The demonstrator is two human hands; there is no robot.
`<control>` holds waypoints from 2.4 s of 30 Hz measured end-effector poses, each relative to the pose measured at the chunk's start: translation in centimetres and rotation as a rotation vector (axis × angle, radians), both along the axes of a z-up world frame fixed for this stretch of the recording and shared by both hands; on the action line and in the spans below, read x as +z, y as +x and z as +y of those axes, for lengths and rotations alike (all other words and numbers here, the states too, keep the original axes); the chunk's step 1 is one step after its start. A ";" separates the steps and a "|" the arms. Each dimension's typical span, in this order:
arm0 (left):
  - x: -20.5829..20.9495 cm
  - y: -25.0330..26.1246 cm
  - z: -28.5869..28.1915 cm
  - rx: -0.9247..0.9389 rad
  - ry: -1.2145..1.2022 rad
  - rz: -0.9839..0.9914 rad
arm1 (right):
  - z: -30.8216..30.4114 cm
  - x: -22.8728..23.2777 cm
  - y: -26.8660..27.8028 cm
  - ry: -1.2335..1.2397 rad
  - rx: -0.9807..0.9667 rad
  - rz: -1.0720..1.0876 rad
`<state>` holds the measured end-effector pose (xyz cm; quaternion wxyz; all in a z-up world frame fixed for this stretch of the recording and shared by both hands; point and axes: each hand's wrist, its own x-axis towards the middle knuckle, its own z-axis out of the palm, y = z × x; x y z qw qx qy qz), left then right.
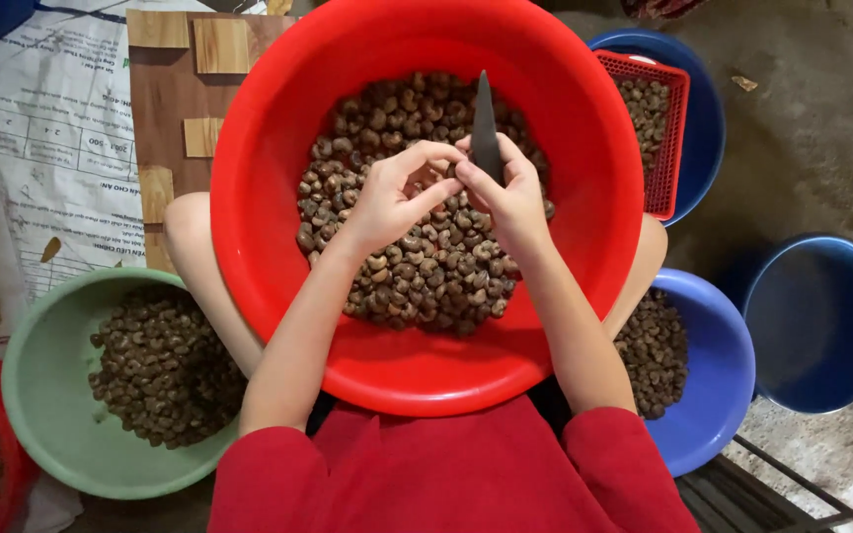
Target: A person sits on the floor and uses a small knife to peel or trim individual nuts from a large red bowl, sorting them into other containers.
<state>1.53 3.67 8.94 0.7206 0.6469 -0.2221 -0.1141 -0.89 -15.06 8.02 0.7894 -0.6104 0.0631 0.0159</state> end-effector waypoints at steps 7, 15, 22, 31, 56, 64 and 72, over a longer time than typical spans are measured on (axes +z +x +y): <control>0.0 -0.4 -0.2 0.019 -0.014 0.006 | -0.5 0.4 0.3 0.009 -0.014 -0.063; 0.7 0.0 0.0 0.227 0.084 -0.132 | -0.4 0.7 -0.7 -0.896 -0.224 -0.418; 1.1 0.8 2.2 0.248 0.126 -0.231 | -1.8 0.2 0.8 -1.518 0.011 -0.447; 2.6 0.5 1.8 0.165 0.211 -0.351 | -1.4 1.8 0.5 -1.347 0.073 -0.356; 2.9 1.1 -0.7 -0.159 -0.231 0.360 | -1.1 5.2 2.8 -0.550 0.190 -0.531; 0.5 2.6 -0.3 -0.002 -0.186 0.187 | -3.1 2.2 3.3 -1.088 0.051 -0.671; 3.2 1.8 1.7 0.072 -0.056 -0.110 | -2.4 1.9 2.5 -1.466 -0.018 -0.713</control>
